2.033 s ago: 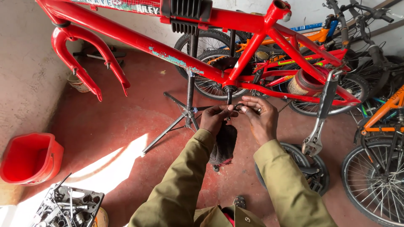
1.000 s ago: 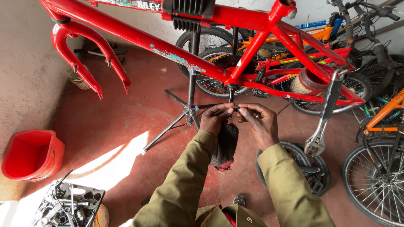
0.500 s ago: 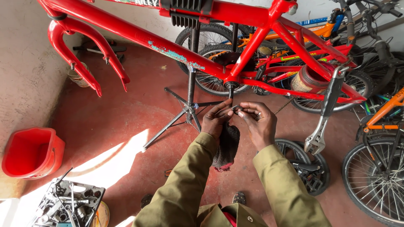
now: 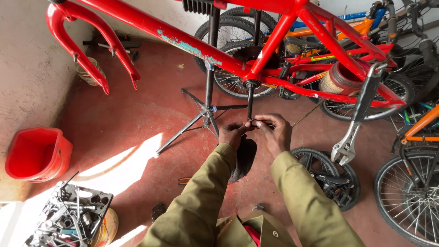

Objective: Tightening the bottom bracket of a bicycle on a repair stand and then adjusting the seat and pedal components using tools.

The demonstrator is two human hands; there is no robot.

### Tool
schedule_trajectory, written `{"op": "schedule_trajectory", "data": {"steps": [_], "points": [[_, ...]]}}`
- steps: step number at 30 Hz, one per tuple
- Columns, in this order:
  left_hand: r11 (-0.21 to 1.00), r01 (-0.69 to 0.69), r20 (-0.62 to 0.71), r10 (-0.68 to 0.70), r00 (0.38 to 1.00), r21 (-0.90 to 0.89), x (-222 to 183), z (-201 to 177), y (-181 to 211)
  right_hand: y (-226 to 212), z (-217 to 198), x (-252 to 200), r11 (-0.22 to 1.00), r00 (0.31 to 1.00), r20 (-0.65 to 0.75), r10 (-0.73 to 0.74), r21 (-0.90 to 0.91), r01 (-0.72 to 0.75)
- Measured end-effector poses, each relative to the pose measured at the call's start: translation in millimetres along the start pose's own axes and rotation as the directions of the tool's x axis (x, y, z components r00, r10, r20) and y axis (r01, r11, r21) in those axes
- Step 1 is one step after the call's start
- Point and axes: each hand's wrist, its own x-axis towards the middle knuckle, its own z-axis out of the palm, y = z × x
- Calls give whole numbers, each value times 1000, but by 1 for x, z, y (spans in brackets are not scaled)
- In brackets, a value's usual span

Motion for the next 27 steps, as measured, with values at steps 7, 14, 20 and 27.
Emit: {"op": "schedule_trajectory", "data": {"steps": [7, 14, 20, 27], "points": [[993, 63, -102, -53, 993, 97, 25, 3, -50, 35, 2, 0, 998, 998, 48, 50, -50, -48], [986, 129, -204, -106, 973, 102, 15, 11, -40, 32, -4, 2, 979, 980, 162, 118, -186, -87], [976, 129, -302, -72, 951, 175, 50, 16, -66, 86, 5, 17, 951, 945, 140, 296, 46, -305], [963, 133, -333, -48, 942, 235, 81, 17, -77, 98, 16, 27, 792, 862, 66, 503, 366, -489]]}}
